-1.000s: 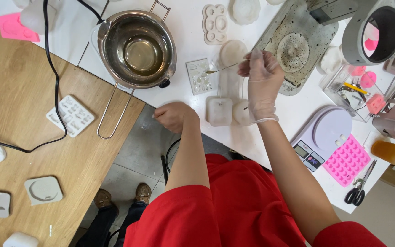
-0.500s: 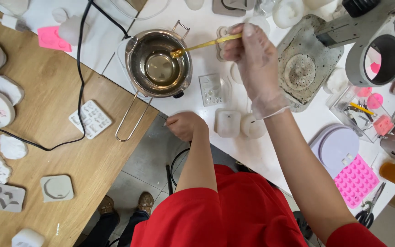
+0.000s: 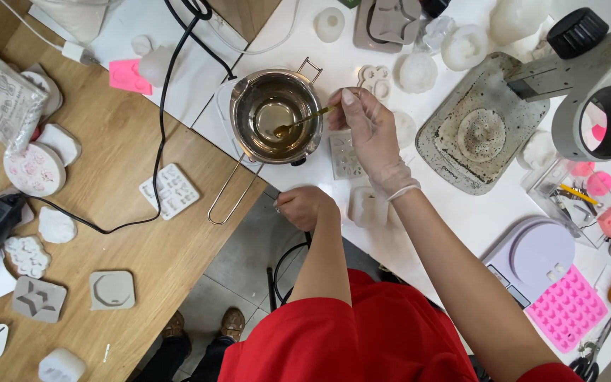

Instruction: Pouring melted wax into molds and inspecting finished wax components.

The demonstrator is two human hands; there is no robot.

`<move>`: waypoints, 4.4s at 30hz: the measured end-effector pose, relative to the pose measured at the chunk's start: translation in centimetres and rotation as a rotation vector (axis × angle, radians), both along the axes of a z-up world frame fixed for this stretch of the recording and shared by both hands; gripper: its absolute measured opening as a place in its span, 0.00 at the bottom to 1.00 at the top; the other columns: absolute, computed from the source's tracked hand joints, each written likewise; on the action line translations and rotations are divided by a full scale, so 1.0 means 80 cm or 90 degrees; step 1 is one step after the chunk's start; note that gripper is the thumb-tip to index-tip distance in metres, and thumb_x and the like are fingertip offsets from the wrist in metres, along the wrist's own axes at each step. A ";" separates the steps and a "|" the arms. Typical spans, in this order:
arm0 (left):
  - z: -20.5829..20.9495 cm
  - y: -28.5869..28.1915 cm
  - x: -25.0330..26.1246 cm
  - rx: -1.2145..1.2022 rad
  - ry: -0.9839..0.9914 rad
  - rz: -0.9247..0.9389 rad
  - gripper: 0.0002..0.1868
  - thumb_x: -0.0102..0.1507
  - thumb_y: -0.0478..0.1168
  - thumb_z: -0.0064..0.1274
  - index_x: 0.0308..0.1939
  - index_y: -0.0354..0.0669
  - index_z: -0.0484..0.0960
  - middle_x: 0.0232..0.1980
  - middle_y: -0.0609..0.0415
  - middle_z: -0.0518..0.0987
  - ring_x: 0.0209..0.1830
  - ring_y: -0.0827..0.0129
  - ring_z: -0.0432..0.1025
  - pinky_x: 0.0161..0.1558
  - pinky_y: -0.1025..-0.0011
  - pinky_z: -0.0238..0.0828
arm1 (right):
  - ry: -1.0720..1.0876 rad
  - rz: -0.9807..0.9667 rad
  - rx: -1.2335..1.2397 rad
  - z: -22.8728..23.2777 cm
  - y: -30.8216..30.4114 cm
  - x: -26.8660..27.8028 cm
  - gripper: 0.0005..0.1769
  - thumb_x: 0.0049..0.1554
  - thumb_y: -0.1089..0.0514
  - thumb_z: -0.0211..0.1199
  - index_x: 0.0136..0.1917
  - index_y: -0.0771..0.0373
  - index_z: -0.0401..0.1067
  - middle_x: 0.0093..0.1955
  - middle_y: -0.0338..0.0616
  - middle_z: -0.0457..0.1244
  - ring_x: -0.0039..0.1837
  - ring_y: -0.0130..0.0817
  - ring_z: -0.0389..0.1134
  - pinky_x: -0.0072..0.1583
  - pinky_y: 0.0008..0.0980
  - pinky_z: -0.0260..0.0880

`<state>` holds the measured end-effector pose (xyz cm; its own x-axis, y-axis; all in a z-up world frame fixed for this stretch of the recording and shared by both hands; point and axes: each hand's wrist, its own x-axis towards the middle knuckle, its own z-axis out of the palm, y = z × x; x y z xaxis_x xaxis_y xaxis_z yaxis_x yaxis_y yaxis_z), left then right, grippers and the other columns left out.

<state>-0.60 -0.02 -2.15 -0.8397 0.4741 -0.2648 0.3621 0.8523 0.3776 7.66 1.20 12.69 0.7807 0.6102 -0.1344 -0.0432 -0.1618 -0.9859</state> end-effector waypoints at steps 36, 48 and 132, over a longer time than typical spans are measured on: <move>-0.009 -0.006 0.002 -0.045 -0.042 -0.047 0.31 0.74 0.53 0.27 0.25 0.44 0.78 0.29 0.45 0.83 0.27 0.51 0.77 0.30 0.57 0.74 | 0.108 -0.080 0.028 -0.030 -0.146 0.070 0.14 0.68 0.49 0.55 0.50 0.59 0.75 0.38 0.42 0.67 0.41 0.27 0.70 0.50 0.26 0.75; 0.014 -0.006 0.008 -0.062 -0.036 -0.064 0.30 0.73 0.52 0.27 0.25 0.45 0.78 0.28 0.46 0.83 0.25 0.51 0.76 0.30 0.57 0.74 | 0.173 -0.120 0.045 -0.119 -0.194 0.066 0.14 0.67 0.50 0.55 0.51 0.60 0.75 0.38 0.42 0.67 0.41 0.27 0.69 0.50 0.26 0.75; 0.004 -0.002 -0.006 -0.017 -0.081 -0.017 0.30 0.75 0.53 0.23 0.34 0.44 0.79 0.34 0.45 0.84 0.34 0.52 0.79 0.37 0.56 0.76 | 0.126 -0.063 -0.053 -0.019 -0.001 -0.003 0.15 0.65 0.46 0.55 0.46 0.55 0.77 0.35 0.40 0.67 0.38 0.26 0.71 0.47 0.25 0.77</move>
